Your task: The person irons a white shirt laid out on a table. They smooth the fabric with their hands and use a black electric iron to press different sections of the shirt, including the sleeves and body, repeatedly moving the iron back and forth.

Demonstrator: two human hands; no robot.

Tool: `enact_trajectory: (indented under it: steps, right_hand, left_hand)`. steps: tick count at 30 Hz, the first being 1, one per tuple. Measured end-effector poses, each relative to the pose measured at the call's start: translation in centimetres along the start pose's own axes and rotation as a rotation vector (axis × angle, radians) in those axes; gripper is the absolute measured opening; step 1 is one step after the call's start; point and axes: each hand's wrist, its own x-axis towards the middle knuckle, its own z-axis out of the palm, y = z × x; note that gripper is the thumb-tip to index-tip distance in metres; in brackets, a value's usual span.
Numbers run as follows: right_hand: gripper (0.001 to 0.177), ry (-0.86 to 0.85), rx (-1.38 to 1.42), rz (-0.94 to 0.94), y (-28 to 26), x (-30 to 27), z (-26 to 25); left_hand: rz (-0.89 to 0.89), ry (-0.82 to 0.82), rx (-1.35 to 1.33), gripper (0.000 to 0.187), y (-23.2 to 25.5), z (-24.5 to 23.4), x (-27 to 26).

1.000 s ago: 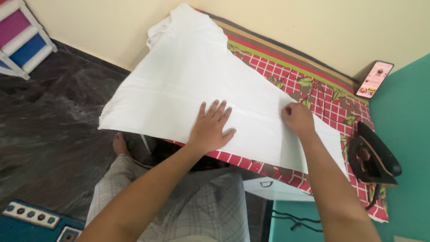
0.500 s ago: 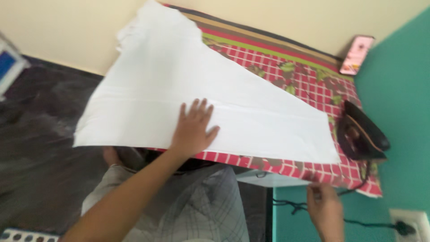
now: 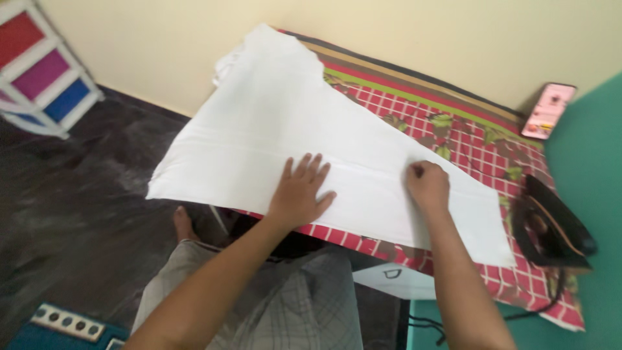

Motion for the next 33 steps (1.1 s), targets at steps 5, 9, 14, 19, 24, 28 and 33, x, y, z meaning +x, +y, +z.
enact_trajectory:
  steps: [5, 9, 14, 19, 24, 28, 33]
  right_hand:
    - [0.025, -0.044, -0.081, 0.069, 1.3, 0.7, 0.9]
    - [0.024, -0.116, -0.159, 0.003, 2.9, 1.7, 2.5]
    - [0.030, -0.126, -0.184, 0.048, 5.0, 2.0, 3.0]
    - [0.040, -0.106, -0.013, 0.147, 6.3, -10.3, -6.3]
    - [0.023, -0.053, -0.371, 0.248, 6.2, -19.4, -12.4]
    - [0.037, 0.123, -0.423, -0.041, 10.0, -17.4, -13.6]
    - [0.043, -0.038, -0.869, -0.014, 17.1, -10.4, -11.9]
  left_hand:
    - [-0.003, -0.010, -0.003, 0.069, 0.0, -0.1, 0.3]
    - [0.022, -0.019, 0.012, 0.069, -0.3, 0.0, 0.2]
    - [0.021, 0.000, 0.000, 0.068, -0.2, -0.4, 0.2]
    - [0.031, 0.022, 0.000, 0.067, -0.3, -0.1, -0.1]
    - [0.007, -0.100, 0.039, 0.072, -0.5, 0.4, 0.8]
    - [0.028, -0.108, 0.082, 0.072, -0.3, 0.1, 0.7]
    - [0.019, -0.093, 0.099, 0.070, 0.0, -0.3, 0.7]
